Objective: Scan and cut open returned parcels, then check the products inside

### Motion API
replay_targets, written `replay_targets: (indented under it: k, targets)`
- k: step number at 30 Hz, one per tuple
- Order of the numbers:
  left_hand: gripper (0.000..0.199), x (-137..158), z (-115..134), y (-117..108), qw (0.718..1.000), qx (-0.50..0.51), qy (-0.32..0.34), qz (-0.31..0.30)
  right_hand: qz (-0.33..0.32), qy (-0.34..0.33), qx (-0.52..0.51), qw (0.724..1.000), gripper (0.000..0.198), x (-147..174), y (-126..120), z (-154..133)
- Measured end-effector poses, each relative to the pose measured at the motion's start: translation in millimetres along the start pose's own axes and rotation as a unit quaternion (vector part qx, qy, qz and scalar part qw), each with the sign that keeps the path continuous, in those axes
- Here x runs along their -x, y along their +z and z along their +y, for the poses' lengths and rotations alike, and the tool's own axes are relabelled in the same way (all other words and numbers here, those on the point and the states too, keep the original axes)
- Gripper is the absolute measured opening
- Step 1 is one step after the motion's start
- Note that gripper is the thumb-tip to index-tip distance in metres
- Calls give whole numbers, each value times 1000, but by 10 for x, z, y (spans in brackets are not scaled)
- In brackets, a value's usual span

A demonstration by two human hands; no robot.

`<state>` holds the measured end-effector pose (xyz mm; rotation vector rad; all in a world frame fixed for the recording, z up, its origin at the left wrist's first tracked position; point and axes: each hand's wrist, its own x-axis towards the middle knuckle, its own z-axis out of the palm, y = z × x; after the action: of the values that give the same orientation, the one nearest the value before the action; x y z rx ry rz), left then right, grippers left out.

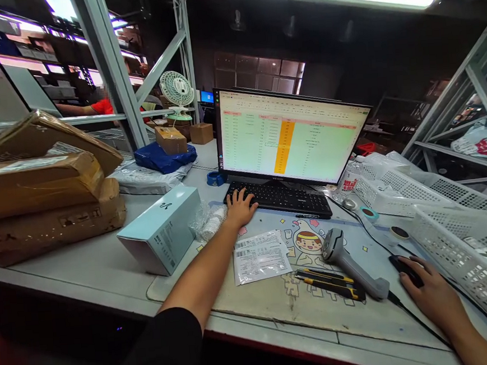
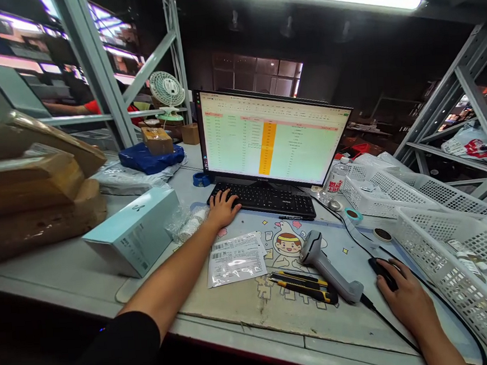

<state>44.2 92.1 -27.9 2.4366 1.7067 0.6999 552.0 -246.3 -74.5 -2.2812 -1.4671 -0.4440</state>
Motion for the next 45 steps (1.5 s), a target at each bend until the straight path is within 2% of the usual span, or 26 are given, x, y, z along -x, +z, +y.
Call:
replay_targets:
  k: [8,12,14,16,18,20,22,25,28,31,34,36,38,40,42,43,45]
  targets:
    - [48,2,7,-3,999,18,15,34,41,-30,-14,999,59,5,56,-5]
    - [44,32,109,-147,997,34,32,63,80,-45,-38,995,63,-8,-165,-186]
    - [40,31,229,-268,995,44,64,67,112,-60,-54,990,62,-27,-342,-350]
    - [38,42,394,-407,991,54,113,47,113,-75,-83,987,58,-46,-524,-569]
    - [32,109,572,-557,983,64,173,4,55,-80,-126,987,55,-51,-673,-836]
    - [22,258,704,-707,967,68,239,-55,-45,-69,-162,983,57,-33,-755,-1124]
    - [20,480,736,-848,954,59,269,-120,-142,-55,-167,974,64,-1,-760,-1396]
    - [29,883,584,-1018,949,6,239,-207,-216,-55,-105,969,69,42,-670,-1712]
    - [35,1291,355,-1111,943,-36,216,-251,-219,-61,-31,973,67,43,-556,-1889]
    - [45,1660,261,-1134,947,-43,194,-251,-209,-77,-1,975,63,2,-487,-1960]
    - [46,1965,339,-1127,962,-50,154,-220,-186,-79,9,979,60,-68,-498,-1974]
    - [39,2109,412,-1121,957,5,183,-224,-166,-72,3,984,58,-125,-575,-1964]
    - [36,2188,435,-1109,934,112,250,-229,-148,-67,-8,987,53,-181,-727,-1944]
    - [34,2208,384,-1081,918,182,292,-198,-150,-71,-27,986,50,-223,-957,-1923]
    - [34,2204,282,-1032,928,173,297,-145,-195,-86,-65,975,54,-242,-1247,-1923]
    - [33,2203,226,-999,932,156,300,-129,-239,-99,-92,962,57,-241,-1401,-1941]
    - [33,2222,135,-925,933,131,313,-120,-350,-134,-147,915,61,-223,-1690,-2030]
